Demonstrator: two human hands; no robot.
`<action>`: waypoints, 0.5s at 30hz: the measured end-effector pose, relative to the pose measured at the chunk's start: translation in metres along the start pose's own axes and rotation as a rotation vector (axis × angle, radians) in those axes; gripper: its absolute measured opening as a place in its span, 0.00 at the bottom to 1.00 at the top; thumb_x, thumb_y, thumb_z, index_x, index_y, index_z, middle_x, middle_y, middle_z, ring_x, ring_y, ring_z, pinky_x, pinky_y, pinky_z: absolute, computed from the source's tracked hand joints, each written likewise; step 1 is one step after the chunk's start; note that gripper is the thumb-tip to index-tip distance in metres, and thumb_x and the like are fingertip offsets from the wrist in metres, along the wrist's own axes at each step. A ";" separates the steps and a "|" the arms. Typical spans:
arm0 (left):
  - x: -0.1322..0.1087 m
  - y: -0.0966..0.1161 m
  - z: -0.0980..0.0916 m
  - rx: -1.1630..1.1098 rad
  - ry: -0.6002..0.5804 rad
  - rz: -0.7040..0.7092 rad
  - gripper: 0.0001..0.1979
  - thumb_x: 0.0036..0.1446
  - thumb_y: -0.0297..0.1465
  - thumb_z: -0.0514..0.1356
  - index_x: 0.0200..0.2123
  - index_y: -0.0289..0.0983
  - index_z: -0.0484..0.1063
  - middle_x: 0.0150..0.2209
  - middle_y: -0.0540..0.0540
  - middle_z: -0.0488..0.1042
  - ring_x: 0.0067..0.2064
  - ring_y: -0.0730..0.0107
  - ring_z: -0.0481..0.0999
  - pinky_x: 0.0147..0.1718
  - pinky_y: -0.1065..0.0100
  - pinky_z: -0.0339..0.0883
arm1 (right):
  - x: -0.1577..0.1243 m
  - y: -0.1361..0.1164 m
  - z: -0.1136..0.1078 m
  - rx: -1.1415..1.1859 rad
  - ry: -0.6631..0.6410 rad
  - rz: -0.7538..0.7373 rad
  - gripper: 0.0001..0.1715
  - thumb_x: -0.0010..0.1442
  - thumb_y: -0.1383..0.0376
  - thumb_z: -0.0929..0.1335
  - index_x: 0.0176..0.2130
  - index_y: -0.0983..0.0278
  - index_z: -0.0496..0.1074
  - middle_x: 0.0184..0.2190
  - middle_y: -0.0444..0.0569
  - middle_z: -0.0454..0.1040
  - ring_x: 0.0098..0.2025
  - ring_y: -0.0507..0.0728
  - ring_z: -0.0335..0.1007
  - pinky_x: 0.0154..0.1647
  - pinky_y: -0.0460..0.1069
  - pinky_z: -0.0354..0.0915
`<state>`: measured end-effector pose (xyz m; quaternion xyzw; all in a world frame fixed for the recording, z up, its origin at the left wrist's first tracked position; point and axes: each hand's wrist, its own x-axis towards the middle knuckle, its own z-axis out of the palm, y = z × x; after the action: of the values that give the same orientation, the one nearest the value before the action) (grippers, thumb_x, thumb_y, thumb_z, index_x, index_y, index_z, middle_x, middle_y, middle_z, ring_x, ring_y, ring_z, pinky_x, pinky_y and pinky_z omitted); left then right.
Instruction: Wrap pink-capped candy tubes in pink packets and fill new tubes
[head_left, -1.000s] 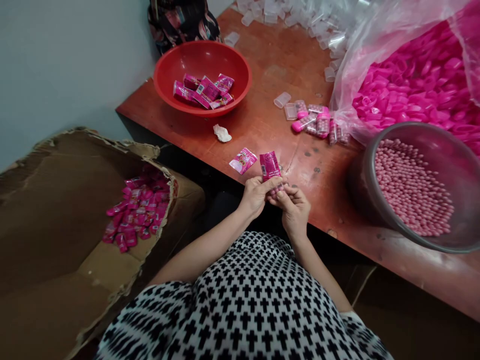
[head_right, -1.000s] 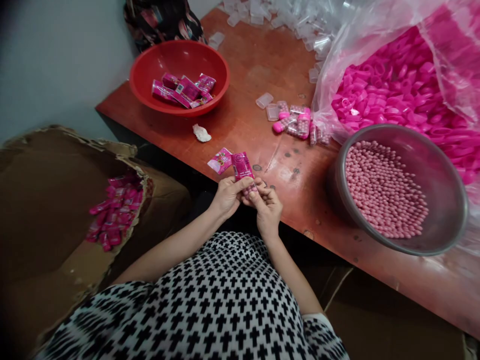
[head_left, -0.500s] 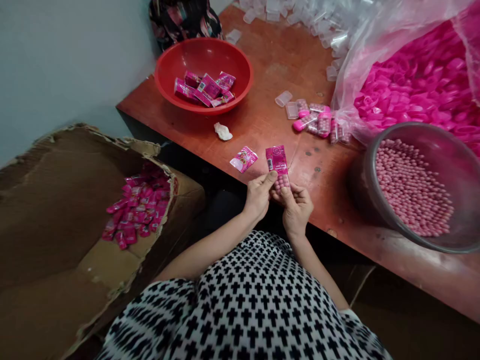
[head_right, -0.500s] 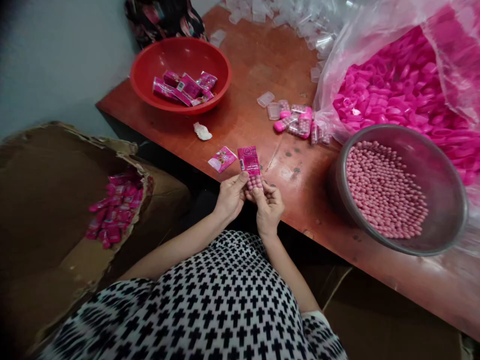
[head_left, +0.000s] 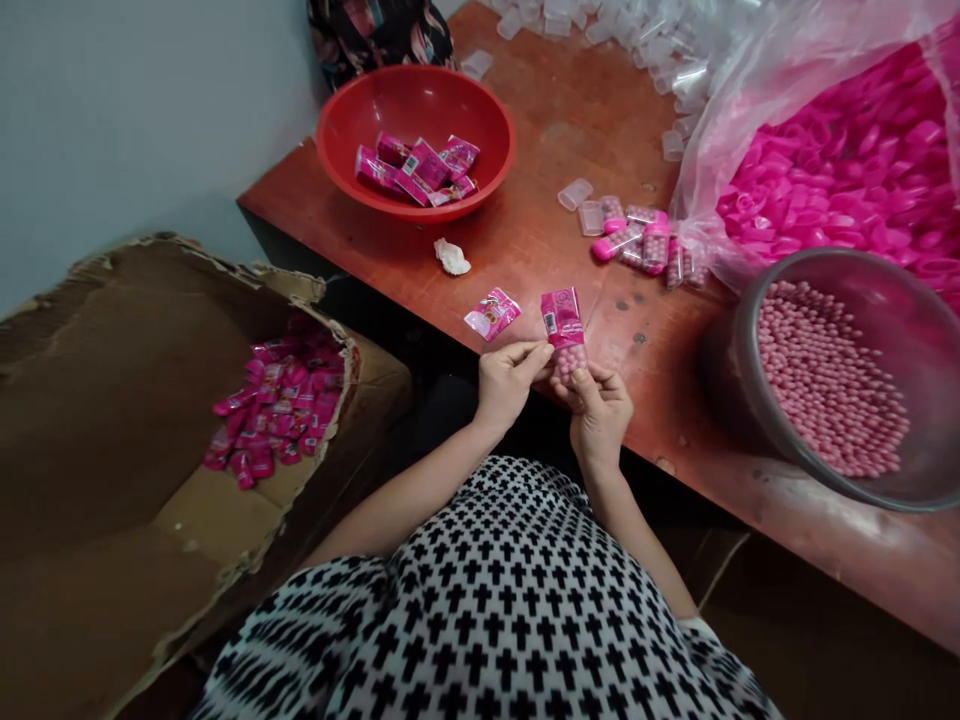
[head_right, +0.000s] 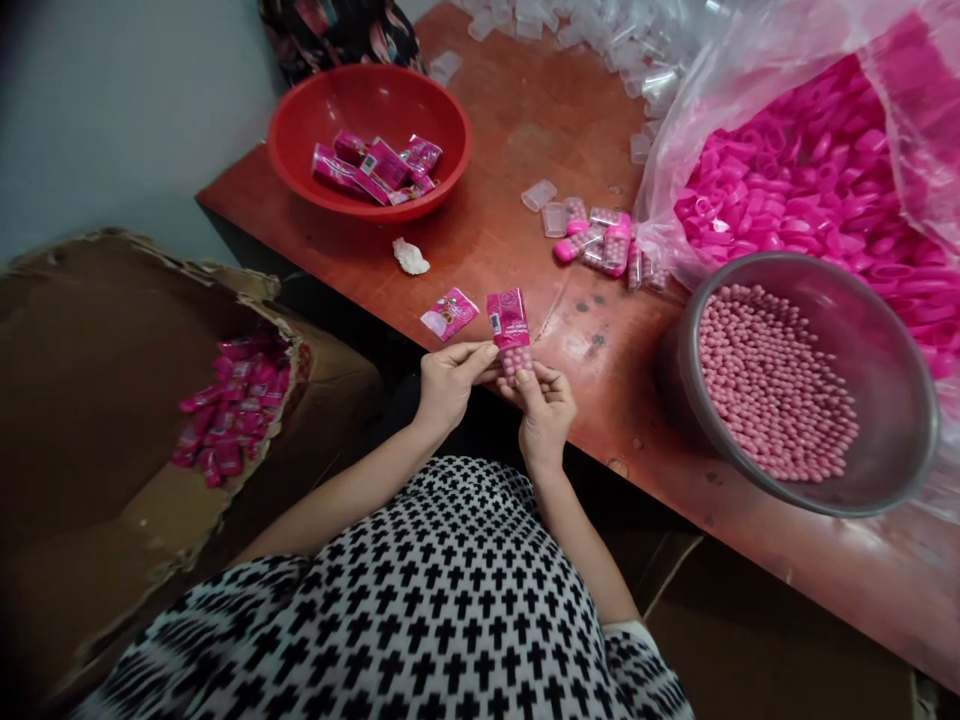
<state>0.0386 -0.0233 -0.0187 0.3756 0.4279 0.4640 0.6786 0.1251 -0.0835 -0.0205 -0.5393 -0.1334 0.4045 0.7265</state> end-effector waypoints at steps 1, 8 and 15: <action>0.000 0.000 -0.001 0.066 0.007 0.022 0.13 0.46 0.39 0.67 0.31 0.34 0.79 0.28 0.49 0.78 0.30 0.69 0.78 0.35 0.65 0.75 | 0.000 0.002 -0.001 -0.014 -0.006 -0.019 0.17 0.47 0.62 0.76 0.34 0.65 0.70 0.29 0.43 0.78 0.27 0.51 0.77 0.33 0.49 0.77; -0.001 0.006 -0.004 0.275 -0.008 0.096 0.13 0.47 0.40 0.66 0.31 0.35 0.79 0.28 0.49 0.78 0.29 0.71 0.76 0.31 0.71 0.73 | -0.002 0.008 -0.003 -0.094 -0.008 -0.121 0.14 0.49 0.63 0.75 0.35 0.65 0.71 0.32 0.43 0.77 0.32 0.51 0.77 0.36 0.50 0.77; 0.005 0.006 0.003 -0.175 -0.146 -0.149 0.16 0.40 0.39 0.70 0.25 0.31 0.75 0.23 0.50 0.73 0.24 0.78 0.71 0.25 0.75 0.67 | -0.006 0.008 -0.001 -0.107 -0.057 -0.080 0.15 0.49 0.61 0.75 0.33 0.65 0.70 0.34 0.44 0.77 0.31 0.51 0.77 0.33 0.50 0.78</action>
<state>0.0407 -0.0168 -0.0137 0.3150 0.3622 0.4194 0.7705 0.1186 -0.0879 -0.0267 -0.5598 -0.1967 0.3827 0.7081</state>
